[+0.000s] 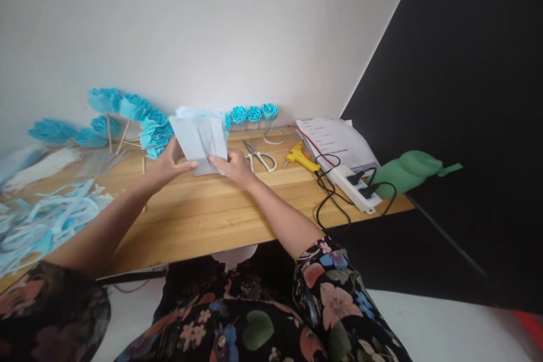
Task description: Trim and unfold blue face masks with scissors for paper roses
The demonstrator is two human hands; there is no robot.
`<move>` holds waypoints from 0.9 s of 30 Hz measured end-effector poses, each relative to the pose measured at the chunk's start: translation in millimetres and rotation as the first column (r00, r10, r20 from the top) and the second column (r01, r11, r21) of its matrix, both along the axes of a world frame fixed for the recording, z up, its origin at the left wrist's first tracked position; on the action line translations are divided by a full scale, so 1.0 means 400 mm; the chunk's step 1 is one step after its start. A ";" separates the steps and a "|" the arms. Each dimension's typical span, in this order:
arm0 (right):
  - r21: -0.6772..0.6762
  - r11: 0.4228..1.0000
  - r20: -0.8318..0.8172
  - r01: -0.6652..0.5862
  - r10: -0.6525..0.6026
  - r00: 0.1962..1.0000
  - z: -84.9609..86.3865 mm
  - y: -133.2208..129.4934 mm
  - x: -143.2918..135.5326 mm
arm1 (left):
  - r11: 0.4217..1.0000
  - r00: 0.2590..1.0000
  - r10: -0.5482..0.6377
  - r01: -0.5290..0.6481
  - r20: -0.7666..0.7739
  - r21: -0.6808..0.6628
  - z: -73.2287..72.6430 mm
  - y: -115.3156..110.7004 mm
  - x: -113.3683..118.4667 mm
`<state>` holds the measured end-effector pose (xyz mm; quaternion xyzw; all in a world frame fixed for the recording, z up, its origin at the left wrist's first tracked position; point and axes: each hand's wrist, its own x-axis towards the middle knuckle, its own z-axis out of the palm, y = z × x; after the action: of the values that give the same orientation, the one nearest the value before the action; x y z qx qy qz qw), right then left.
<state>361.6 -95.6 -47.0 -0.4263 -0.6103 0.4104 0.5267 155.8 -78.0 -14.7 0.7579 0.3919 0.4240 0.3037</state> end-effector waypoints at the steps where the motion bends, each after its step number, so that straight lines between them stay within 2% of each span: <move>1: 0.026 1.000 0.042 -0.014 0.013 0.999 0.004 -0.005 -0.001 | 1.000 0.998 -0.023 0.024 0.065 -0.018 -0.001 -0.006 0.012; 3: 0.060 0.997 0.090 -0.045 0.039 0.995 0.009 -0.010 -0.003 | 0.998 0.981 -0.047 0.056 0.187 -0.040 0.000 -0.012 0.025; 5: 0.065 0.995 0.093 -0.080 0.073 0.993 0.009 -0.009 -0.005 | 0.999 0.968 -0.013 0.023 0.252 -0.039 -0.006 -0.015 0.029; 8: 0.019 0.995 0.084 -0.099 0.097 0.992 0.000 0.000 -0.002 | 0.996 0.957 0.052 -0.028 0.284 -0.088 -0.044 -0.017 0.028; 11: -0.029 0.997 0.075 -0.073 0.075 0.994 -0.009 0.007 0.005 | 0.988 0.939 0.084 -0.035 0.334 -0.149 -0.088 -0.019 0.022; 13: -0.029 0.998 0.071 -0.061 0.063 0.996 -0.013 0.007 0.008 | 0.988 0.925 0.085 -0.031 0.371 -0.148 -0.104 -0.023 0.016; 16: 0.008 0.999 0.094 -0.046 0.045 0.995 -0.011 0.001 0.006 | 0.990 0.916 0.049 0.009 0.398 -0.141 -0.107 -0.030 0.007; 19: 0.049 0.998 0.115 -0.026 0.020 0.993 -0.005 -0.008 -0.003 | 0.979 0.939 0.046 0.026 0.341 -0.202 -0.107 -0.042 0.004; 22: 0.076 0.997 0.134 0.002 -0.012 0.991 0.005 -0.018 -0.013 | 0.960 0.953 0.085 0.000 0.292 -0.279 -0.111 -0.055 0.009; 27: 0.124 0.992 0.144 -0.017 -0.001 0.990 0.023 -0.034 -0.021 | 0.943 0.929 0.172 -0.059 0.328 -0.326 -0.106 -0.068 0.020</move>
<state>353.3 -109.1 -37.7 -0.4185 -0.6729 0.3417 0.5053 163.9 -105.3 -57.3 0.5876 0.4374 0.5030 0.4586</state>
